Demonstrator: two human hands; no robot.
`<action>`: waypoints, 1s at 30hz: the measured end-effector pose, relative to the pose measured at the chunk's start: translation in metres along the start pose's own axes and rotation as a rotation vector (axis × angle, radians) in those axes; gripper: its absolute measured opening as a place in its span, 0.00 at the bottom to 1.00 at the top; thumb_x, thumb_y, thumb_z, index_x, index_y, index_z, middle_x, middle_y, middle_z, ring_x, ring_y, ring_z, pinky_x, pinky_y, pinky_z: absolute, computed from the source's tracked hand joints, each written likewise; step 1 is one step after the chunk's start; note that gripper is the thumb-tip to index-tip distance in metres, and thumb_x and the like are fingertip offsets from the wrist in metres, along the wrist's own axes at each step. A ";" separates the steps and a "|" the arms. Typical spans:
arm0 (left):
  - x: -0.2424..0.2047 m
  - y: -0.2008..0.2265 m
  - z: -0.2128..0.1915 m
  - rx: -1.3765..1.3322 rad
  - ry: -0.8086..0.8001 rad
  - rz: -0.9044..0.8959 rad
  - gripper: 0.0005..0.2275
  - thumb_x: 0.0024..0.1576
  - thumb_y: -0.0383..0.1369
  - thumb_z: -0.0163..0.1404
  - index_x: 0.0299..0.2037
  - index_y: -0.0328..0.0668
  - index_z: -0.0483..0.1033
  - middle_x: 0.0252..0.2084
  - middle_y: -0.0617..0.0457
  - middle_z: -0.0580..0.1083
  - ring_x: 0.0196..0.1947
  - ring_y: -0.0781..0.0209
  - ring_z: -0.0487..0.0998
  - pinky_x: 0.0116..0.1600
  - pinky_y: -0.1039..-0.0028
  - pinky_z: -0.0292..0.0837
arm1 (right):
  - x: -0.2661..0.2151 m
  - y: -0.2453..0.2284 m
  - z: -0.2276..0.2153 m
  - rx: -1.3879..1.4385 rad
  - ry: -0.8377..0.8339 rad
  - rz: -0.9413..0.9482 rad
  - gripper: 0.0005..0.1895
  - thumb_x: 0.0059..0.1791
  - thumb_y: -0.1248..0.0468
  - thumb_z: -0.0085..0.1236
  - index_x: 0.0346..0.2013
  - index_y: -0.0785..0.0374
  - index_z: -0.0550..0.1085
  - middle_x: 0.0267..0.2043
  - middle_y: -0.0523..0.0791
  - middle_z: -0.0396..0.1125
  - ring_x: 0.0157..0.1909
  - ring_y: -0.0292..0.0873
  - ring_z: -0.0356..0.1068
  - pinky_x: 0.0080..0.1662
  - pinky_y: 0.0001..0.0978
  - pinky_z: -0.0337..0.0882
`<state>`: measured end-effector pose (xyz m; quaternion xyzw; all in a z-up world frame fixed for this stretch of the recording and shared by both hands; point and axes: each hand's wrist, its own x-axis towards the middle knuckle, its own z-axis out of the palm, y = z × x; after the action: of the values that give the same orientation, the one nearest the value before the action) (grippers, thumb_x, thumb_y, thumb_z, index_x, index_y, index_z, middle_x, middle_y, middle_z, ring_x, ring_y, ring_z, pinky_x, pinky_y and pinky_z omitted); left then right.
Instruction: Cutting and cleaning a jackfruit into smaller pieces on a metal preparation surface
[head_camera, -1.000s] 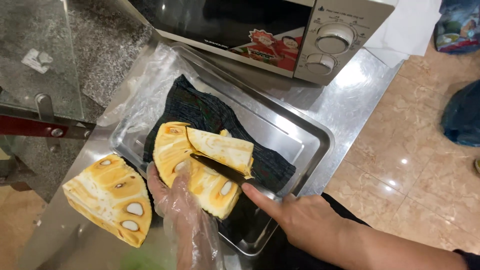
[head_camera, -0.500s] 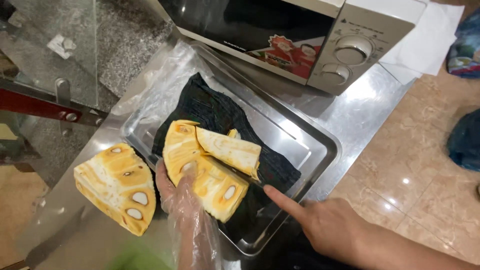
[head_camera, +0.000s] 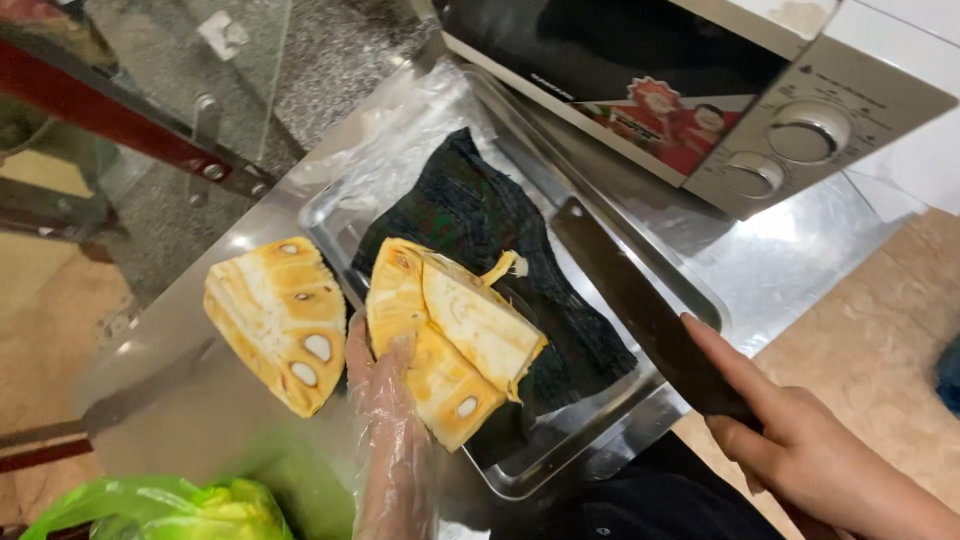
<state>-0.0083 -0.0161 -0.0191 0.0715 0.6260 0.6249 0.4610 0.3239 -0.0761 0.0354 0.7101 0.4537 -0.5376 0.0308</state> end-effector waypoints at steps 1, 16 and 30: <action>0.004 -0.002 -0.008 0.078 0.020 -0.022 0.39 0.46 0.30 0.51 0.74 0.48 0.58 0.67 0.43 0.69 0.56 0.43 0.77 0.54 0.51 0.77 | 0.006 -0.001 0.004 0.108 0.000 0.047 0.52 0.51 0.67 0.53 0.81 0.14 0.48 0.27 0.52 0.72 0.22 0.50 0.71 0.35 0.35 0.76; 0.017 -0.013 -0.016 1.021 -0.083 -0.173 0.62 0.37 0.66 0.48 0.78 0.56 0.22 0.82 0.49 0.27 0.81 0.48 0.18 0.79 0.53 0.18 | 0.042 0.002 0.035 -0.149 -0.111 -0.052 0.51 0.51 0.61 0.51 0.78 0.12 0.40 0.20 0.48 0.78 0.22 0.40 0.81 0.41 0.24 0.79; 0.055 -0.052 -0.018 0.527 0.068 0.230 0.39 0.22 0.33 0.66 0.52 0.50 0.71 0.47 0.57 0.80 0.45 0.64 0.81 0.51 0.76 0.77 | 0.048 0.031 0.057 0.167 -0.345 -0.232 0.51 0.49 0.69 0.52 0.79 0.22 0.45 0.32 0.50 0.80 0.15 0.41 0.69 0.24 0.27 0.79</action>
<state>-0.0258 -0.0031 -0.0938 0.2386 0.7695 0.4911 0.3313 0.3031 -0.0953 -0.0402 0.5510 0.4742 -0.6866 -0.0129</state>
